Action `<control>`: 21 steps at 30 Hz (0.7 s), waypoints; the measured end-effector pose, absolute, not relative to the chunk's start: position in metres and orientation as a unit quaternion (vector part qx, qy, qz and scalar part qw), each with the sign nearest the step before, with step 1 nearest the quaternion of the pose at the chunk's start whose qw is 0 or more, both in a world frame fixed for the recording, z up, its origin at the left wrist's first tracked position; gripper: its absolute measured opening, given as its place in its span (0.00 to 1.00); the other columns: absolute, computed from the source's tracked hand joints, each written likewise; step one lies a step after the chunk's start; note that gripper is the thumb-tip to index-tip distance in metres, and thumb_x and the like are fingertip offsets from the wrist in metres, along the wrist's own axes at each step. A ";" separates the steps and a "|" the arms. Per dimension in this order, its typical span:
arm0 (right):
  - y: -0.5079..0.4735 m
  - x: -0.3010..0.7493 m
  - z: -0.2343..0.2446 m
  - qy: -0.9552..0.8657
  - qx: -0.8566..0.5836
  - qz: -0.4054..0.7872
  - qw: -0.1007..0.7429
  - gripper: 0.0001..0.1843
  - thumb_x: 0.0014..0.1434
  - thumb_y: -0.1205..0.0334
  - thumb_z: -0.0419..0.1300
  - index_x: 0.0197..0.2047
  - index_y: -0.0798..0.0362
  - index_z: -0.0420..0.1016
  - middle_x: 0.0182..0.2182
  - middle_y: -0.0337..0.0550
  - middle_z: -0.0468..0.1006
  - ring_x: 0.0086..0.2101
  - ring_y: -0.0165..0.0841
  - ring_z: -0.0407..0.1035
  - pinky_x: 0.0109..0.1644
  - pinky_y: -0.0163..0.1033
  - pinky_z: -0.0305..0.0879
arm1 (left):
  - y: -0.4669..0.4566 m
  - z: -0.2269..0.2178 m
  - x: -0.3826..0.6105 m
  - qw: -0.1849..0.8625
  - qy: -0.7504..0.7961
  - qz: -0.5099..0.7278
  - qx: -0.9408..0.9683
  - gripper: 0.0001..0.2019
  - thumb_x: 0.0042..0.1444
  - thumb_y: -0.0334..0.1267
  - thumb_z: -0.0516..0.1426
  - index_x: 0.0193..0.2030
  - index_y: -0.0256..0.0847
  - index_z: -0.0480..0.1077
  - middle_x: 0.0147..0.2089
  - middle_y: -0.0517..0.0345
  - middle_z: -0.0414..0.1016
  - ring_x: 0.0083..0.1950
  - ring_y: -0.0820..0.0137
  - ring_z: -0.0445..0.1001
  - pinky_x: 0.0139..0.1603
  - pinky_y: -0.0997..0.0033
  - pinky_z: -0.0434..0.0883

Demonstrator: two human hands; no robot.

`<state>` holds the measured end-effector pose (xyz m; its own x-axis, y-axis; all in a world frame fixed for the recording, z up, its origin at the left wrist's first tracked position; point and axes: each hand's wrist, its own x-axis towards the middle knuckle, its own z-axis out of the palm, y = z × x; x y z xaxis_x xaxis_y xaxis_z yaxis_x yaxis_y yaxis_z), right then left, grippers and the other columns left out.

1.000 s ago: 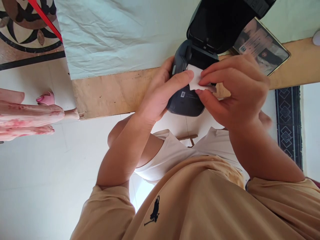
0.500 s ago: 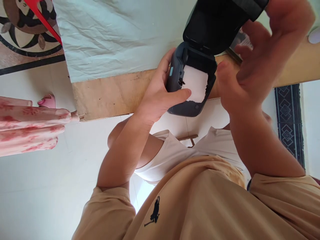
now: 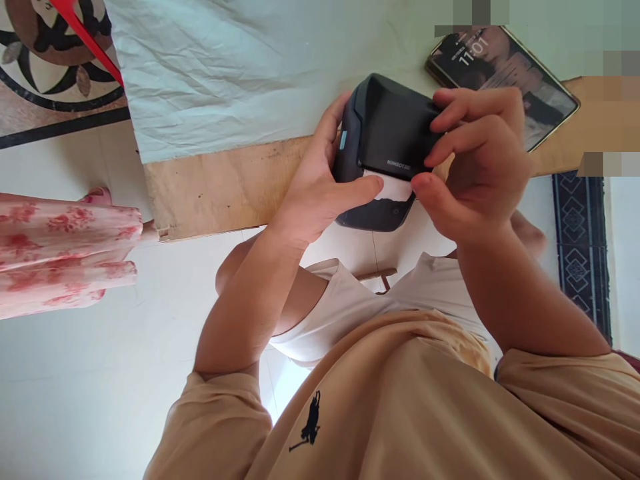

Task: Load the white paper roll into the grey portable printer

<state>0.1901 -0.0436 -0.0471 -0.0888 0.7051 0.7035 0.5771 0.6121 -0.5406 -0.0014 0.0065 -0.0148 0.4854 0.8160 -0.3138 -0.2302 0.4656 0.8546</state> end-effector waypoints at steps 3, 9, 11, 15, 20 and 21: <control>-0.045 0.188 -0.049 -0.702 -0.472 0.107 0.522 0.19 0.63 0.51 0.61 0.52 0.54 0.71 0.54 0.47 0.66 0.60 0.24 0.64 0.71 0.37 0.69 | 0.010 -0.022 -0.001 0.777 0.342 0.369 0.379 0.34 0.38 0.30 0.70 0.54 0.54 0.69 0.51 0.63 0.78 0.56 0.60 0.78 0.49 0.68 0.77; -0.035 0.187 -0.042 -0.661 -0.487 0.299 0.487 0.36 0.62 0.38 0.60 0.64 0.52 0.60 0.60 0.45 0.64 0.58 0.22 0.65 0.60 0.29 0.71 | 0.003 -0.012 -0.001 0.771 0.377 0.338 0.387 0.22 0.48 0.44 0.72 0.47 0.47 0.71 0.45 0.60 0.80 0.50 0.62 0.81 0.41 0.69 0.77; -0.032 0.188 -0.041 -0.659 -0.499 0.308 0.471 0.38 0.61 0.35 0.60 0.63 0.53 0.61 0.59 0.45 0.65 0.55 0.21 0.66 0.60 0.28 0.71 | 0.003 -0.009 -0.002 0.770 0.390 0.323 0.388 0.19 0.52 0.46 0.70 0.47 0.46 0.72 0.43 0.60 0.80 0.48 0.63 0.81 0.43 0.68 0.77; -0.031 0.190 -0.042 -0.661 -0.503 0.306 0.465 0.38 0.60 0.33 0.60 0.63 0.51 0.61 0.58 0.43 0.66 0.52 0.19 0.67 0.57 0.28 0.72 | 0.007 -0.007 -0.004 0.776 0.395 0.309 0.383 0.16 0.51 0.44 0.70 0.44 0.48 0.73 0.43 0.60 0.81 0.52 0.59 0.81 0.51 0.60 0.79; -0.031 0.188 -0.045 -0.663 -0.514 0.294 0.458 0.38 0.59 0.32 0.59 0.61 0.49 0.60 0.56 0.43 0.67 0.48 0.19 0.66 0.49 0.26 0.70 | 0.008 -0.006 -0.004 0.781 0.402 0.293 0.377 0.21 0.45 0.46 0.73 0.44 0.50 0.73 0.42 0.58 0.83 0.56 0.52 0.78 0.54 0.54 0.79; -0.031 0.188 -0.044 -0.662 -0.518 0.295 0.454 0.38 0.59 0.32 0.59 0.61 0.49 0.60 0.56 0.43 0.67 0.47 0.19 0.66 0.47 0.27 0.70 | 0.007 -0.005 -0.004 0.780 0.404 0.294 0.377 0.22 0.45 0.46 0.73 0.45 0.49 0.72 0.41 0.58 0.83 0.56 0.52 0.79 0.54 0.54 0.79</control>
<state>0.1880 -0.0306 -0.0445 -0.0511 0.9536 0.2966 0.4177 0.2902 -0.8610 -0.0036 0.0067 -0.0049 0.5005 0.7632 -0.4086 -0.1535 0.5428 0.8257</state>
